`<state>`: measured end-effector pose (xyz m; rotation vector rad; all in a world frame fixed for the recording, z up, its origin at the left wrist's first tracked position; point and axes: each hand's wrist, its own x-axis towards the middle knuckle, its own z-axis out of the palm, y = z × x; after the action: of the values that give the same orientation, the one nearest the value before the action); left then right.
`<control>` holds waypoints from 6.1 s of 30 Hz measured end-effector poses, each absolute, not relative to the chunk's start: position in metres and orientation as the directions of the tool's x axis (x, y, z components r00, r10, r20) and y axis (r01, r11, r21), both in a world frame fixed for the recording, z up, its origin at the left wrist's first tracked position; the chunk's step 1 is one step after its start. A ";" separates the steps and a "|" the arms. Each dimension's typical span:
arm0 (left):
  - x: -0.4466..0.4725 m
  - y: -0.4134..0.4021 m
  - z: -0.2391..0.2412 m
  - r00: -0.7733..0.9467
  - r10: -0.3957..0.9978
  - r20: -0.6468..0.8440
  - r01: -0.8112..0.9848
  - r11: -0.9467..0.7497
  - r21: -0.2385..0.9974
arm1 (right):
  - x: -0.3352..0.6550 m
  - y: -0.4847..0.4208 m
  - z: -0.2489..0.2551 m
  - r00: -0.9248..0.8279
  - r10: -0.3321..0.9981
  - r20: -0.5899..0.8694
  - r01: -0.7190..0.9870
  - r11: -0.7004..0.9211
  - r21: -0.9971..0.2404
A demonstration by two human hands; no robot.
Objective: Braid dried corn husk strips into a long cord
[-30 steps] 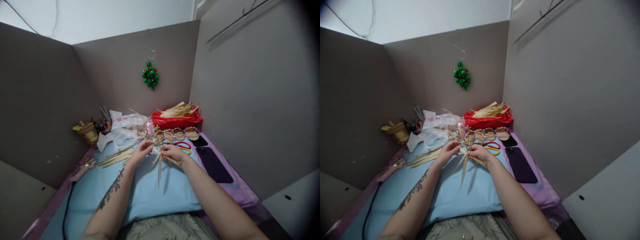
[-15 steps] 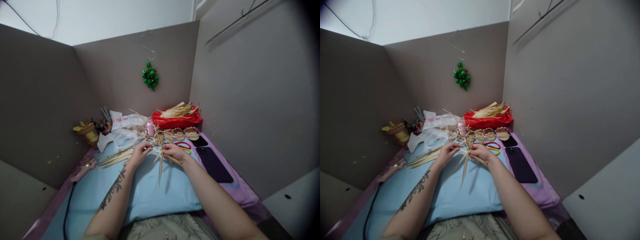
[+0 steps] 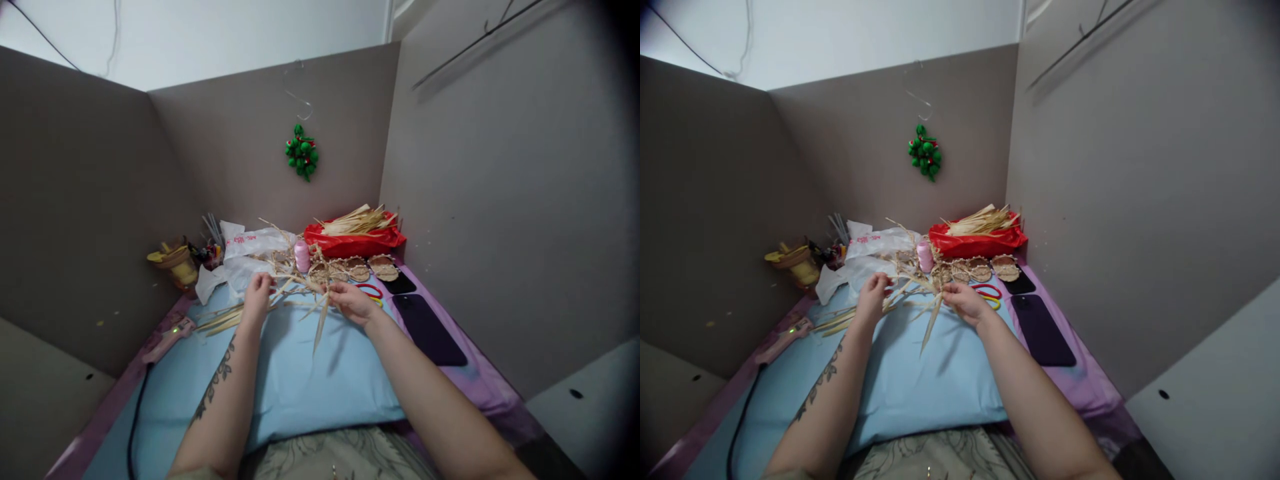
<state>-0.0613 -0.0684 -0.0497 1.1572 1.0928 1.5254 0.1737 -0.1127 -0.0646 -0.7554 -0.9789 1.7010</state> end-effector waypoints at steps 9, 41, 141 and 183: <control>-0.050 -0.090 -0.042 0.422 0.896 0.136 -0.113 -0.098 0.989 | 0.166 -0.112 -0.067 -0.295 0.952 -0.083 -0.277 -0.168 -0.946; -0.007 -0.106 -0.062 0.297 0.882 0.366 0.416 -0.465 0.782 | 0.143 -0.120 -0.072 -0.190 0.977 0.095 0.023 0.101 -0.995; -0.012 -0.106 -0.055 0.421 0.906 0.036 0.228 -0.144 0.963 | 0.153 -0.120 -0.066 -0.194 0.977 0.085 0.194 0.124 -0.973; -0.008 -0.107 -0.056 0.190 0.974 -0.120 -0.226 0.162 0.961 | 0.111 -0.144 -0.068 -0.129 0.852 0.507 0.634 0.464 -0.619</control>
<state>-0.0075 -0.1071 -0.0557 1.0076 0.9718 1.0843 0.1108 -0.1439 -0.0678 -1.2534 -1.8485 0.3179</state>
